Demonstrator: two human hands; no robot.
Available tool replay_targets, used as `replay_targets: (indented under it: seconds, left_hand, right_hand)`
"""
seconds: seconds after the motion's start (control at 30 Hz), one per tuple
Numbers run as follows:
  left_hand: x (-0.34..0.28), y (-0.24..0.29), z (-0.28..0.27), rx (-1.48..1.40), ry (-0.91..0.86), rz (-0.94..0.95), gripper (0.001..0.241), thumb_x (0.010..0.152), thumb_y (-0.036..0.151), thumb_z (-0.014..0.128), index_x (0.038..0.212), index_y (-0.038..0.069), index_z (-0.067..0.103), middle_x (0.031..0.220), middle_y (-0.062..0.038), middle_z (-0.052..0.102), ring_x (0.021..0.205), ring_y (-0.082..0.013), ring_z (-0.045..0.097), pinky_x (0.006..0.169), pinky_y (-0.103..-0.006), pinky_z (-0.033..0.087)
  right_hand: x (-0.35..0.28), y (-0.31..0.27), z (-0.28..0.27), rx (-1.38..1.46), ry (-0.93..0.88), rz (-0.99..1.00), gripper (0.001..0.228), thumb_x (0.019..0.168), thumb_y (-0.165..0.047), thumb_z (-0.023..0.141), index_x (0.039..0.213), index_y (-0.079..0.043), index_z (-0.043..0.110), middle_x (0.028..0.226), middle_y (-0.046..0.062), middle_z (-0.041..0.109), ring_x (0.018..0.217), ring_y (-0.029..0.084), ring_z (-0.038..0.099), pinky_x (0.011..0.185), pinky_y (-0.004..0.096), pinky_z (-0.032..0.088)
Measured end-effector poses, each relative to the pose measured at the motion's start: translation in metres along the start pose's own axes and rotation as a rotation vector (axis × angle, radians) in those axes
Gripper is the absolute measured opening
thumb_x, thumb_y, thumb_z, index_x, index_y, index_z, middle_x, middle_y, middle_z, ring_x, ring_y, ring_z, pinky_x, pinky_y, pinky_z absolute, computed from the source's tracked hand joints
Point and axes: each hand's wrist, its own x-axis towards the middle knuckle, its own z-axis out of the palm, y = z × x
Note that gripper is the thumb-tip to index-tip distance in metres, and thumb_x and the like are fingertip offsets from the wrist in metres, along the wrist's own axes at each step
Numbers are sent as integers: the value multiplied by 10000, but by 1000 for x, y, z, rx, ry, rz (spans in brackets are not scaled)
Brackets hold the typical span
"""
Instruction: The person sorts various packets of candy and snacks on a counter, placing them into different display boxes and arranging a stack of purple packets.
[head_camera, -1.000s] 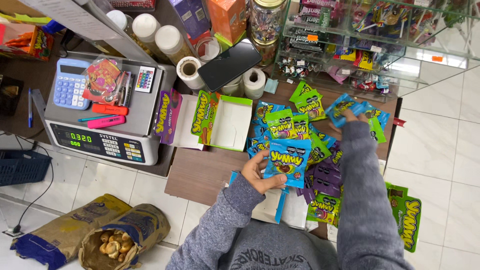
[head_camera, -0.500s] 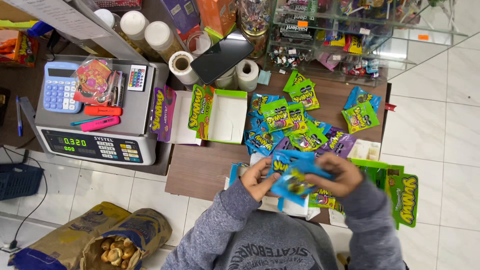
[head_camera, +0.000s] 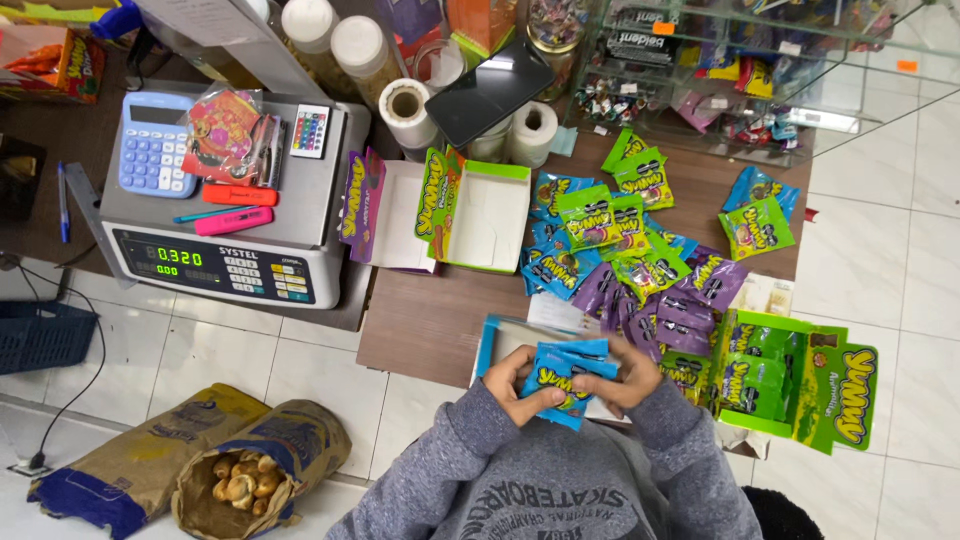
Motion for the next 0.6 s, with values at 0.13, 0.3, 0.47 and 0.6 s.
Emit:
replay_targets:
  seconds: [0.13, 0.3, 0.47, 0.6]
  left_hand:
    - [-16, -8, -19, 387, 47, 70, 601, 1027, 505, 1012, 1478, 201, 758, 1164, -24, 957, 970, -176, 913, 836, -403, 794]
    - [-34, 8, -53, 431, -103, 184, 927, 1056, 509, 988, 1798, 97, 615, 1817, -169, 747, 1715, -332, 724, 1436, -491, 573]
    - [-4, 2, -126, 639, 372, 250, 611, 1014, 364, 1095, 1556, 188, 876, 1285, -127, 977, 1235, -420, 940, 1006, -538, 782]
    - [71, -4, -131, 757, 201, 551, 904, 1016, 354, 1062, 1790, 40, 717, 1558, -384, 823, 1431, -691, 750, 1238, -808, 589]
  right_hand:
    - [0, -5, 22, -272, -152, -360, 393, 937, -147, 1099, 1271, -16, 939, 1311, 135, 892, 409, 212, 823, 319, 332, 737]
    - [-1, -10, 29, -397, -136, -430, 247, 1119, -164, 903, 1341, -65, 949, 1458, 174, 836, 694, 274, 994, 582, 375, 929]
    - [14, -6, 24, -230, 83, -621, 72, 955, 30, 1006, 1026, 30, 995, 1288, 270, 920, 661, 334, 970, 551, 446, 817]
    - [4, -35, 37, -239, 178, -632, 99, 981, 91, 985, 1064, 42, 1009, 1474, 292, 853, 755, 387, 968, 639, 494, 841]
